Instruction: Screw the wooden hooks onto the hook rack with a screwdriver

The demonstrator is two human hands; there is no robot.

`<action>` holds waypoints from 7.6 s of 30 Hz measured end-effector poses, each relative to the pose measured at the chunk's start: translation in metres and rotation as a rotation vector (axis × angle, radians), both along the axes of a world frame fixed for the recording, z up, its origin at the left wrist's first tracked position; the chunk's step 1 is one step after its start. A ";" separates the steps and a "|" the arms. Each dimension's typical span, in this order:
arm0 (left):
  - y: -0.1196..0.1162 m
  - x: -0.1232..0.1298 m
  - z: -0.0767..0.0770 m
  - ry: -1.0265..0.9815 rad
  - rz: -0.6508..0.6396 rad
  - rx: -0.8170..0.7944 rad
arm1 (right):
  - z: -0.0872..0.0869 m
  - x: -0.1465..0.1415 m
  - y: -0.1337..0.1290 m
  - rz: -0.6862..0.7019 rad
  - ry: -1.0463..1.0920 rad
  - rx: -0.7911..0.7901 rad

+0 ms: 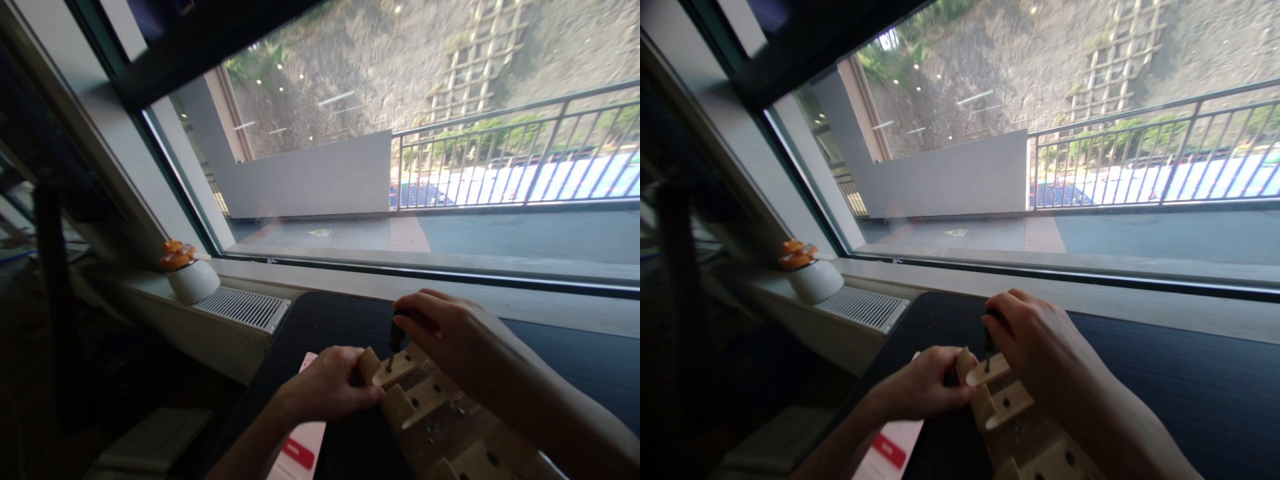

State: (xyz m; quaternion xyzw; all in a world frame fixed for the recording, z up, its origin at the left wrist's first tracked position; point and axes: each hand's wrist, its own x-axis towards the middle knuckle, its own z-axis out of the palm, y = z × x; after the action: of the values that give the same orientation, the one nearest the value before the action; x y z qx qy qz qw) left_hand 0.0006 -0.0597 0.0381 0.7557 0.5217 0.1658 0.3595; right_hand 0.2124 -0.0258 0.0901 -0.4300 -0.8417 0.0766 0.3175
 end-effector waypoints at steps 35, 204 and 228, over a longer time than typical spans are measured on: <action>0.000 0.000 0.001 0.035 0.004 -0.001 | -0.001 -0.007 -0.004 0.070 0.026 0.024; 0.018 0.017 0.032 -0.343 -0.067 0.347 | -0.001 -0.008 -0.003 0.205 0.127 -0.184; 0.023 0.015 0.031 -0.469 -0.122 0.166 | -0.003 -0.008 0.001 0.194 0.166 -0.176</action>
State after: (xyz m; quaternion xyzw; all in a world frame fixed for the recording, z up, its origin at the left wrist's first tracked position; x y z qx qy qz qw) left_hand 0.0160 -0.0366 0.0694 0.7536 0.3620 0.3569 0.4166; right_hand 0.2046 -0.0245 0.0871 -0.3650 -0.8401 0.2159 0.3381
